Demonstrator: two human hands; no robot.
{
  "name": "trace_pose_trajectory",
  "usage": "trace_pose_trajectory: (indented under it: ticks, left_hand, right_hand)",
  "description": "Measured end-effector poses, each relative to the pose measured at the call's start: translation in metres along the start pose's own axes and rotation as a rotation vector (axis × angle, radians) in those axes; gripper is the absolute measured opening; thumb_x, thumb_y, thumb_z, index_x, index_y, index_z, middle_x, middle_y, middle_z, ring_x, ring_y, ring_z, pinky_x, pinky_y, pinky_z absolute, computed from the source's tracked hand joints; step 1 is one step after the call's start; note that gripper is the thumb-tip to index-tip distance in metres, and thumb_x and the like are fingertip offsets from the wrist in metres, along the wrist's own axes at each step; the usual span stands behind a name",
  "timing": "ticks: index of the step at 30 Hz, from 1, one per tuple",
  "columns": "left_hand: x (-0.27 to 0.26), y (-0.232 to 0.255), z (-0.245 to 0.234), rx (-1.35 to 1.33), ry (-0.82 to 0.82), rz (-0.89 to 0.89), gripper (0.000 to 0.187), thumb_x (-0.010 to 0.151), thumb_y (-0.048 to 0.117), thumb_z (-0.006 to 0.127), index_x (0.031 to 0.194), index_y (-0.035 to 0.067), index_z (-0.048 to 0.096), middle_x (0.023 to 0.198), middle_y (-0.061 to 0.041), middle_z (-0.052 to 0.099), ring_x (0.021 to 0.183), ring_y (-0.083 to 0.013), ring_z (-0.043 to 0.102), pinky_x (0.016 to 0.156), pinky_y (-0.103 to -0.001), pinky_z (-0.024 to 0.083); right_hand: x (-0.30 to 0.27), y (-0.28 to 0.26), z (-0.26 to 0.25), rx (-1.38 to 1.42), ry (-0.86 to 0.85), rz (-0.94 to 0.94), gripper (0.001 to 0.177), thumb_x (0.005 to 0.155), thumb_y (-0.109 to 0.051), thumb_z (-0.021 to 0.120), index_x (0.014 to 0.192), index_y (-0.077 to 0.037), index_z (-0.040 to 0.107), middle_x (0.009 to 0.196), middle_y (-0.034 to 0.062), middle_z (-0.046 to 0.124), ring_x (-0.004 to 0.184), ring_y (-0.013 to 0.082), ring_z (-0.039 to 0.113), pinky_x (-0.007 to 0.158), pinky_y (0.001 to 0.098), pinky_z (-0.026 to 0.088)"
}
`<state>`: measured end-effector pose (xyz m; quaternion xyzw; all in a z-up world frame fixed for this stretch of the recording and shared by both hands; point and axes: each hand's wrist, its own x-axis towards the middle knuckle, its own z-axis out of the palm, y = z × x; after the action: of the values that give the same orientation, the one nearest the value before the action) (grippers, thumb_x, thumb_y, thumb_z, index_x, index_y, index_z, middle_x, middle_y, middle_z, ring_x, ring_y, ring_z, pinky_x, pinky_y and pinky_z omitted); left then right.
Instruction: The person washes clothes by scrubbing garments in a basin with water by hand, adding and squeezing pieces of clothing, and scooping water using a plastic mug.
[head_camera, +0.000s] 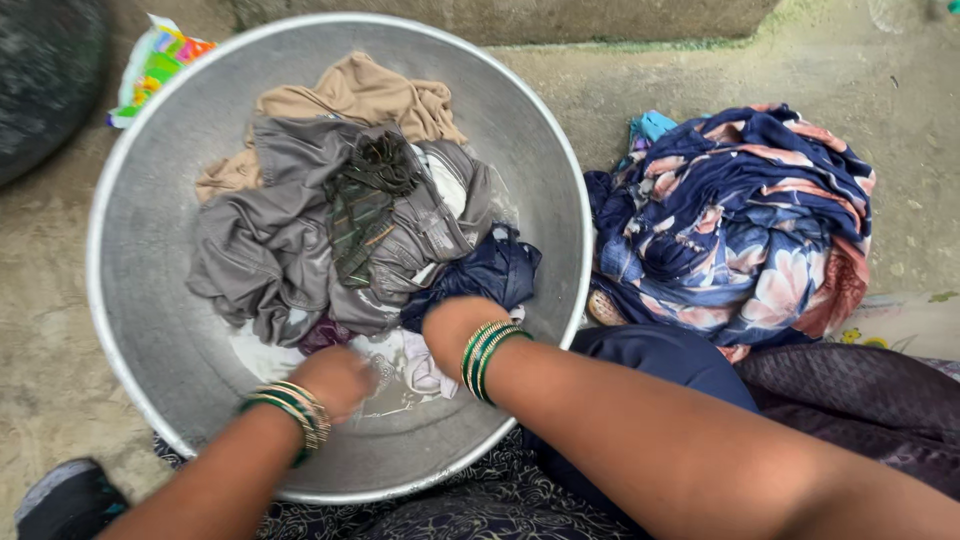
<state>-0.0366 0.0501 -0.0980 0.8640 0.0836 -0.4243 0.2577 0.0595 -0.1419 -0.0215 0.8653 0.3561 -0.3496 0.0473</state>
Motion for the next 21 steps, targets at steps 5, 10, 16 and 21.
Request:
trace_pose_trajectory:
  ticks: [5, 10, 16, 21]
  left_hand:
    - [0.032, -0.066, 0.000, 0.186, 0.006, -0.131, 0.024, 0.090, 0.018, 0.057, 0.101, 0.004, 0.074, 0.099, -0.021, 0.074, 0.096, -0.0364, 0.075, 0.085, -0.048, 0.060]
    - [0.013, -0.019, 0.016, -0.150, 0.235, -0.210, 0.041, 0.082, 0.028, 0.070, 0.114, 0.003, 0.068, 0.107, -0.023, 0.071, 0.102, -0.0360, 0.070, 0.092, -0.044, 0.056]
    - [-0.035, 0.058, -0.044, -1.616, -0.330, -0.041, 0.034, 0.095, 0.025, 0.052, 0.108, -0.002, 0.069, 0.100, -0.016, 0.075, 0.093, -0.0288, 0.071, 0.084, -0.045, 0.058]
    - [-0.057, 0.100, -0.072, -0.674, 0.113, 0.536, 0.032, 0.092, 0.022, 0.053, 0.107, 0.004, 0.074, 0.096, -0.009, 0.081, 0.091, -0.0235, 0.078, 0.084, -0.039, 0.058]
  right_hand:
    - [0.022, 0.017, -0.014, 0.143, -0.041, -0.004, 0.033, 0.078, -0.036, 0.077, 0.094, -0.007, 0.078, 0.099, 0.0190, 0.074, 0.098, 0.0350, 0.071, 0.087, 0.0458, 0.056]
    - [0.049, 0.021, -0.038, 0.168, -0.280, 0.014, 0.044, 0.079, -0.048, 0.078, 0.081, -0.004, 0.083, 0.075, 0.0101, 0.079, 0.073, 0.0235, 0.077, 0.074, 0.0385, 0.060]
    - [0.053, 0.030, -0.045, 0.352, -0.345, 0.061, 0.043, 0.084, -0.045, 0.076, 0.080, -0.002, 0.079, 0.070, 0.0092, 0.077, 0.066, 0.0210, 0.077, 0.065, 0.0356, 0.060]
    - [0.064, 0.030, -0.046, 0.212, -0.285, 0.030, 0.031, 0.086, -0.034, 0.076, 0.081, -0.004, 0.076, 0.076, 0.0151, 0.073, 0.066, 0.0241, 0.071, 0.066, 0.0382, 0.059]
